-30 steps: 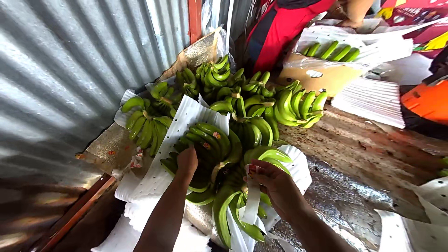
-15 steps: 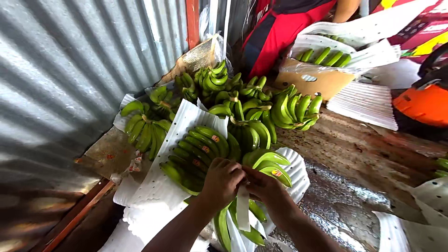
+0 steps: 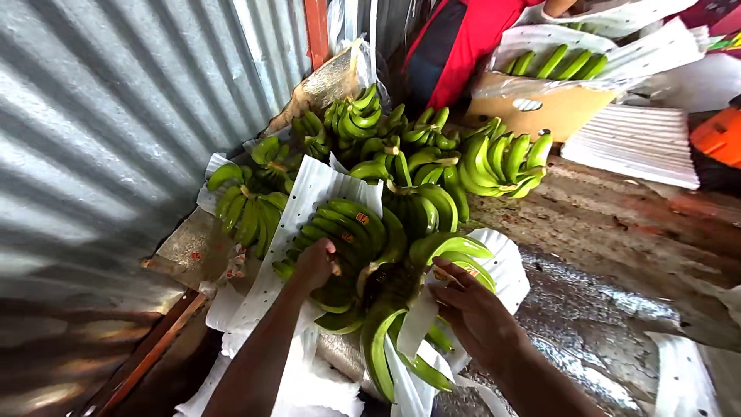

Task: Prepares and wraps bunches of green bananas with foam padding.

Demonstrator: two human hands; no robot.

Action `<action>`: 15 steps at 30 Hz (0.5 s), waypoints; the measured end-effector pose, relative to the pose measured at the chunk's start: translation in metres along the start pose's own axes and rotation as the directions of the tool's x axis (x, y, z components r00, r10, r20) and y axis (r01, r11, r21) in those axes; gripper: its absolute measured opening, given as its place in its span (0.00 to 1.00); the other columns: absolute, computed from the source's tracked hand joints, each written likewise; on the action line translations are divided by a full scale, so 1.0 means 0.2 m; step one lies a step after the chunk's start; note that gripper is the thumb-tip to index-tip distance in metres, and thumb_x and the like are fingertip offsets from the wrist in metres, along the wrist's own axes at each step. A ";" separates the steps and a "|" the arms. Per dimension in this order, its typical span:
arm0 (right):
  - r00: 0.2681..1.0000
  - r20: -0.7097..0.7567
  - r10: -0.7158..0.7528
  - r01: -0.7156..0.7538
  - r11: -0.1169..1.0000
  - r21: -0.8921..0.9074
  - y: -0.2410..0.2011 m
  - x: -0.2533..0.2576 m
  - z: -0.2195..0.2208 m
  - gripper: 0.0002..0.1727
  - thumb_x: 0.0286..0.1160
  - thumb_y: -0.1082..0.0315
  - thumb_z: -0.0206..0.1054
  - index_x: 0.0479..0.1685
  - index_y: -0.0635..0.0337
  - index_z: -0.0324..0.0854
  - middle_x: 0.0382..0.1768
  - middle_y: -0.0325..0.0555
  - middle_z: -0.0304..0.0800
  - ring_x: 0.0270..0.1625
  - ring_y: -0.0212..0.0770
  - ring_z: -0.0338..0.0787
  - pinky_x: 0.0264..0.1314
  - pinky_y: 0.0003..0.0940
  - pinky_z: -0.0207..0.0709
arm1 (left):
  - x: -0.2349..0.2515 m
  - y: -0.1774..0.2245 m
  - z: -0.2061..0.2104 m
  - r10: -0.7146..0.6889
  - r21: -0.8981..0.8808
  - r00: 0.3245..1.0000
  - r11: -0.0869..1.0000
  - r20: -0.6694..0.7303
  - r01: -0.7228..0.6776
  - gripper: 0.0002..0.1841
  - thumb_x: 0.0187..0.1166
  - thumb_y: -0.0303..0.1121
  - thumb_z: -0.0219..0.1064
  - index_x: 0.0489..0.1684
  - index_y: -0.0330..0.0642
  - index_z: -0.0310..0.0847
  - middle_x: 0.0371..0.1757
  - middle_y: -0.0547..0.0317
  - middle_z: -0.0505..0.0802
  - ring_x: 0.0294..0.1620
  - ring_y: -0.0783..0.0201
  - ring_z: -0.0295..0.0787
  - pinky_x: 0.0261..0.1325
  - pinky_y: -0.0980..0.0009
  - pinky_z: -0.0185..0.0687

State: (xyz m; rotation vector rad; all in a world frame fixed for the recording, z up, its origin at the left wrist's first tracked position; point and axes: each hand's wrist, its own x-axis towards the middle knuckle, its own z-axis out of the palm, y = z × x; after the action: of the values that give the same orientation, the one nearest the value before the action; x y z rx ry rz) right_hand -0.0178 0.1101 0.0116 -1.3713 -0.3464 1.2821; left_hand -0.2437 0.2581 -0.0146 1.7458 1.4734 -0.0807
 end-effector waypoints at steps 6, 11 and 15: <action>0.994 0.101 0.042 -0.033 0.996 -0.083 -0.03 -0.04 -0.04 0.16 0.84 0.75 0.58 0.66 0.66 0.81 0.54 0.46 0.89 0.48 0.38 0.91 0.48 0.32 0.87 | 0.08 0.01 0.09 -0.257 0.421 0.965 0.882 0.052 0.212 0.26 0.77 0.25 0.64 0.78 0.36 0.70 0.72 0.36 0.84 0.74 0.38 0.82 0.69 0.38 0.78; 0.990 0.141 -0.029 0.051 0.987 -0.150 -0.07 -0.07 -0.11 0.15 0.79 0.83 0.60 0.61 0.67 0.83 0.49 0.47 0.93 0.43 0.36 0.93 0.45 0.28 0.88 | 0.05 0.08 0.17 -0.276 0.553 0.959 0.791 -0.062 0.263 0.26 0.80 0.21 0.61 0.80 0.34 0.68 0.71 0.35 0.85 0.73 0.36 0.83 0.67 0.39 0.81; 0.983 0.165 -0.082 0.116 0.971 -0.211 -0.11 -0.09 -0.17 0.25 0.73 0.86 0.65 0.70 0.64 0.79 0.50 0.48 0.95 0.38 0.36 0.95 0.36 0.28 0.88 | -0.09 0.22 0.15 0.144 0.275 0.984 0.955 -0.107 -0.110 0.17 0.83 0.29 0.65 0.68 0.33 0.81 0.71 0.36 0.85 0.72 0.41 0.83 0.75 0.46 0.77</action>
State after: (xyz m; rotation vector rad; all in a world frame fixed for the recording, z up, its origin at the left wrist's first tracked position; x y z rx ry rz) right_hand 0.0133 0.0839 0.0291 -1.4225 -0.6735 1.2992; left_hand -0.1986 0.2271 -0.0022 2.0946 1.4901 -0.1084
